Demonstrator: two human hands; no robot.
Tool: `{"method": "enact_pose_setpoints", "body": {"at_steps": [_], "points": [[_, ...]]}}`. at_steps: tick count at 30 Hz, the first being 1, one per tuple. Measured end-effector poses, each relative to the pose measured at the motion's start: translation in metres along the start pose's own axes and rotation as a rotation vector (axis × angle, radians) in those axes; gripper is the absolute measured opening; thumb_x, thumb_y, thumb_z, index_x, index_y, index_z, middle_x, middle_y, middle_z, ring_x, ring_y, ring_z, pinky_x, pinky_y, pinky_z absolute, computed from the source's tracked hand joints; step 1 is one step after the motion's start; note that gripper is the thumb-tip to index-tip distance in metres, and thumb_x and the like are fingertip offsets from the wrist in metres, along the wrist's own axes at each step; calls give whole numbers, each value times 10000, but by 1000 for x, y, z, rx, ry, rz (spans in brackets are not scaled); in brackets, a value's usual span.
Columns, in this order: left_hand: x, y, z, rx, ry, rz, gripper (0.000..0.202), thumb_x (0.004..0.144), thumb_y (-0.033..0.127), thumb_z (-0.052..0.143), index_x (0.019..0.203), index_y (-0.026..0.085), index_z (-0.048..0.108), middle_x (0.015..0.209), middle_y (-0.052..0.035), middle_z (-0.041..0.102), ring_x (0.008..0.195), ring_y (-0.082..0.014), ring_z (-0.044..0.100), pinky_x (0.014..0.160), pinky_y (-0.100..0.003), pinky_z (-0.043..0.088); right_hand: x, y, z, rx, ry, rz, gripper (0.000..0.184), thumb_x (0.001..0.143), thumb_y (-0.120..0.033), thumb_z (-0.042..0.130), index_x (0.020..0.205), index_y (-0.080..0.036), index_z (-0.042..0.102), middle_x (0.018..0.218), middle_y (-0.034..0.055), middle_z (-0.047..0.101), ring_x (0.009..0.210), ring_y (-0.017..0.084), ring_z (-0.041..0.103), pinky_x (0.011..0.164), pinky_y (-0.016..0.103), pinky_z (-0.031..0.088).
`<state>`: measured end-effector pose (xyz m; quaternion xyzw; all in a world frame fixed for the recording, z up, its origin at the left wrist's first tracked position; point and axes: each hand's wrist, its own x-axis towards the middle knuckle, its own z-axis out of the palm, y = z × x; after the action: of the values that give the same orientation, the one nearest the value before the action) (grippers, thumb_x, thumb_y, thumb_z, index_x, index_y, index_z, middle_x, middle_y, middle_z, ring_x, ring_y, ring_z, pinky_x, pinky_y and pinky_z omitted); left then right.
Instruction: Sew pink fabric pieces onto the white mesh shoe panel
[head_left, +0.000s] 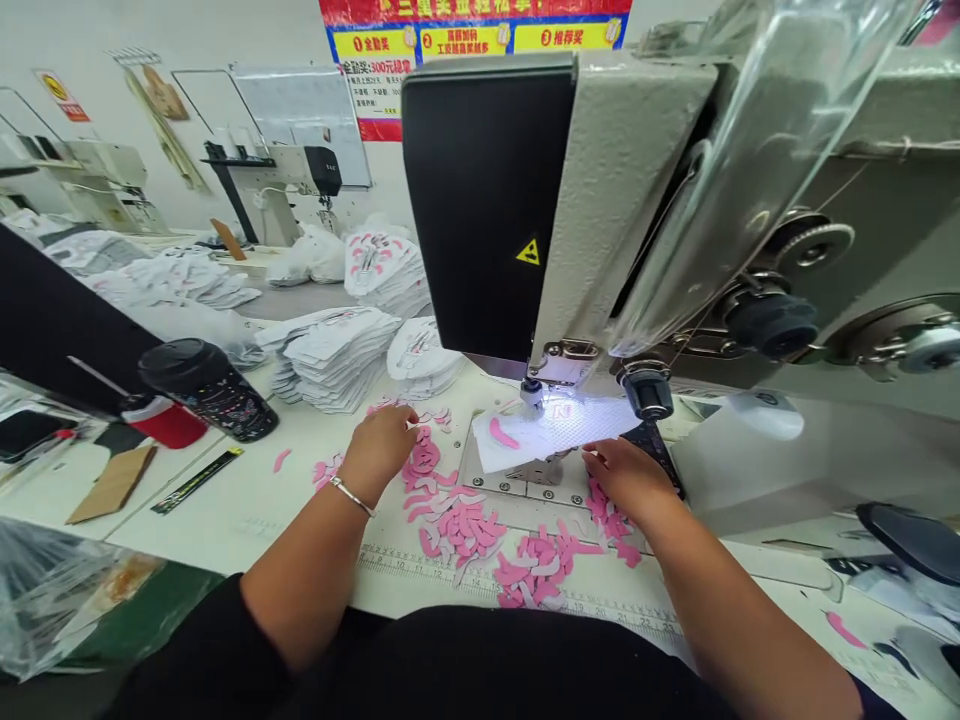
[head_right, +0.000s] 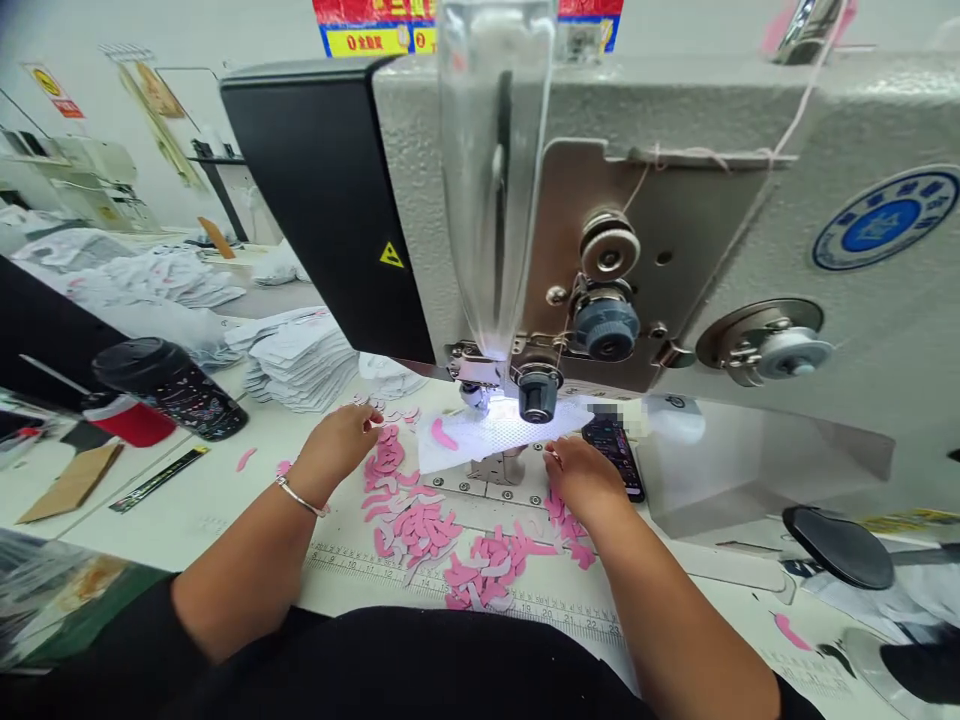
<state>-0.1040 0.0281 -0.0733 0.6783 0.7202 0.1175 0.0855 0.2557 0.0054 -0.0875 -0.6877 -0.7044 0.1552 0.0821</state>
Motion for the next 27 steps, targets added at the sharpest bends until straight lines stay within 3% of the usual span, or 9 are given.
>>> {"method": "enact_pose_setpoints", "body": {"at_steps": [3,9,14,23,27], "points": [[9,-4,3,35,-3,-20,239,858,273,505,1017,207,670,1072,-106,674,1030,-295,595,803,-374,436,0,1,1,14,-5,-2,288,964,-325,457,1096,-221,692,1079,80,695,948,215,652,703,290,407],[13,0,21,21,-162,16,272,787,231,575,1013,262,722,1008,-67,702,984,-280,630,764,-346,450,1,0,1,16,-15,-30,273,967,-303,468,1098,-225,694,1090,75,703,1000,217,650,778,298,426],[12,-6,20,-15,-216,76,300,788,234,561,1013,318,741,1040,-47,691,995,-267,623,759,-336,446,1,1,3,13,-23,-42,278,971,-304,461,1098,-215,692,1091,83,700,1020,229,648,795,309,432],[11,-5,22,-112,-199,108,177,693,246,634,845,253,724,949,-65,658,890,-262,612,707,-321,446,1,2,6,46,6,-90,234,956,-296,505,1082,-224,689,1057,67,709,967,205,660,762,288,435],[6,-7,11,-213,-208,103,99,708,312,645,734,217,647,848,-57,651,786,-243,602,634,-305,428,-4,-1,4,68,19,-142,250,964,-292,499,1104,-207,687,1059,73,706,951,206,659,756,295,450]]}}
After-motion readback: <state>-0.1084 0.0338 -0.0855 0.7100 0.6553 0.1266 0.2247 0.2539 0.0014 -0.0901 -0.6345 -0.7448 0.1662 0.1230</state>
